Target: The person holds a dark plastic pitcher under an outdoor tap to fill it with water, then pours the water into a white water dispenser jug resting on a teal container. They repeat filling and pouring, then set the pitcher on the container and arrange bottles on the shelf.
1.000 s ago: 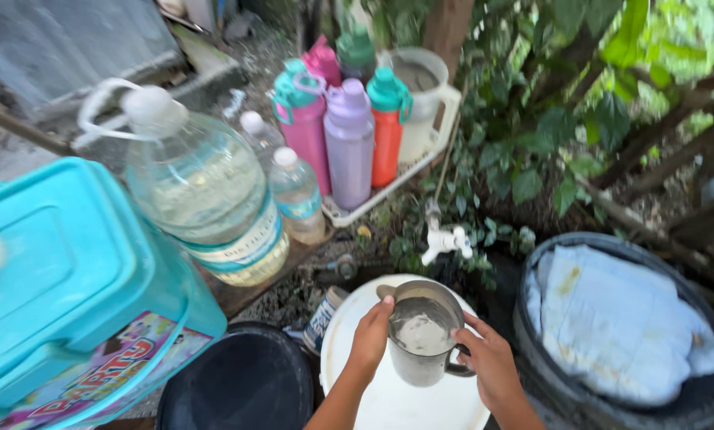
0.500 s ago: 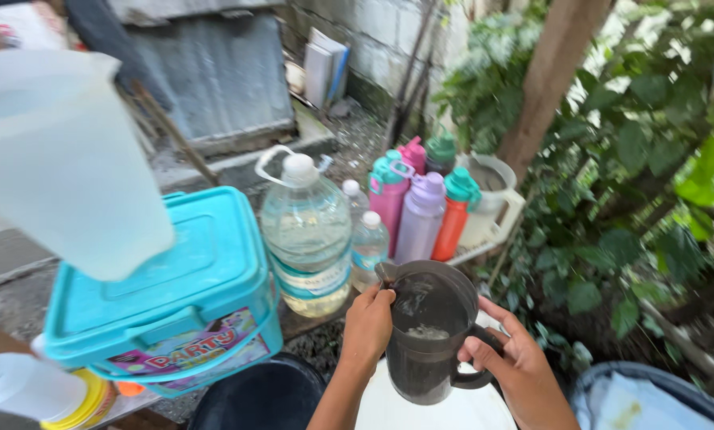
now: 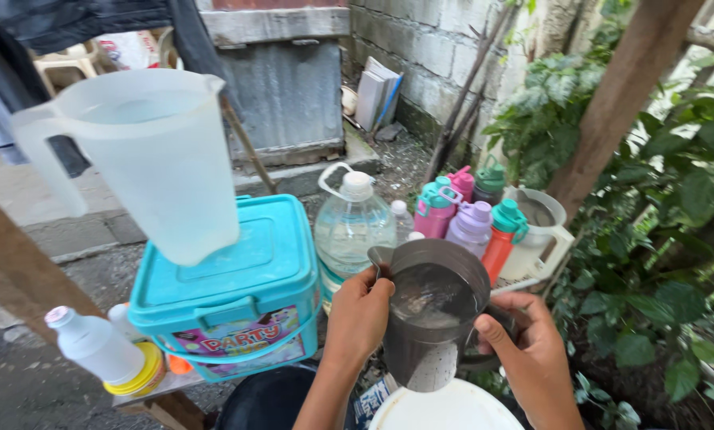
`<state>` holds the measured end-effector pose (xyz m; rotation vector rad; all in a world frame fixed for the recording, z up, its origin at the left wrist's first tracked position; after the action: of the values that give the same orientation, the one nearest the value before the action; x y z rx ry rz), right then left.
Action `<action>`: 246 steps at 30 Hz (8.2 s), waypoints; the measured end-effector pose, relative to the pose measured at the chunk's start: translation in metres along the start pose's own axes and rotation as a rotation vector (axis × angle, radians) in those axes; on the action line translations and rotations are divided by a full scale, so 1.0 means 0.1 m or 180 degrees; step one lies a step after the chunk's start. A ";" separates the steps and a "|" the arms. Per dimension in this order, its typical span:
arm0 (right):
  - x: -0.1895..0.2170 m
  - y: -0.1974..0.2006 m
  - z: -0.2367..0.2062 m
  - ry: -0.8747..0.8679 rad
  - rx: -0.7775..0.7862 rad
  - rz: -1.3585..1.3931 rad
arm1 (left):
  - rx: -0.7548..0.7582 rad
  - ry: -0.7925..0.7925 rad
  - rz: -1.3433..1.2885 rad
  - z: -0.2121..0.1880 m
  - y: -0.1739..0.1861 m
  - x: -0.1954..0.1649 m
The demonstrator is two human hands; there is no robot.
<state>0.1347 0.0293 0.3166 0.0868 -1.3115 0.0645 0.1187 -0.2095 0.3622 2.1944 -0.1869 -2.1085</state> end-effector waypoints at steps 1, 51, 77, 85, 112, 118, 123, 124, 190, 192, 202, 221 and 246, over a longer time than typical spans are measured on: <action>0.01 -0.06 0.05 -0.0062 -0.0001 -0.0125 | -0.0035 -0.0129 0.0013 0.00 0.07 -0.03; 0.51 -3.48 1.01 0.1074 0.0958 0.0312 | -0.0884 -0.1188 -0.0377 0.46 2.43 -0.32; -0.03 -1.08 1.21 0.0463 -0.0390 0.0677 | -0.0741 -0.3161 0.1468 0.15 0.49 -0.82; -0.49 0.27 1.31 0.0153 -0.0680 0.0616 | 0.0475 -0.2140 0.0622 0.61 -0.63 -0.35; -0.35 0.41 2.51 0.0622 -0.0376 0.0466 | -0.3796 -0.2140 0.1433 0.18 0.63 -0.49; -0.84 1.18 3.02 0.0994 -0.0764 -0.1138 | -0.4228 -0.2155 0.1696 0.17 0.79 -0.31; -1.48 2.19 3.39 0.0252 -0.1002 -0.3046 | -0.3049 -0.2764 0.1816 0.62 -0.13 -0.27; -1.59 2.33 3.41 0.0036 -0.0949 -0.3305 | -0.2393 -0.2877 0.1985 0.74 -0.28 -0.27; -0.38 1.41 2.14 0.0886 -0.1136 0.2044 | -0.2278 -0.2065 -0.1347 0.44 0.73 -0.96; -0.45 1.65 2.08 0.0890 -0.1365 0.2014 | -0.1997 -0.1761 -0.1414 0.56 0.49 -1.05; -0.73 2.70 1.77 0.0506 -0.2257 0.1482 | -0.0261 -0.0972 -0.1942 1.48 -1.10 -1.09; -0.78 3.17 1.70 0.0466 -0.2154 0.1215 | 0.0750 -0.0830 -0.0419 2.61 -2.33 -1.07; -0.63 3.01 1.76 0.0245 -0.2238 0.1043 | 0.0722 -0.0598 0.0429 2.73 -2.34 -1.17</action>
<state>-0.0797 0.3117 0.3083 -0.7224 -1.1973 -0.1157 -0.1530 0.0448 0.4307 2.0233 -0.5982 -2.3141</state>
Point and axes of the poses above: each hand's wrist, its own z-axis towards the middle knuckle, its own y-axis out of the back of the hand, x = y × z, the point moved 2 cm from there along z, towards the middle knuckle, and after that the axes turned 14 degrees about x, right-handed, at the moved point
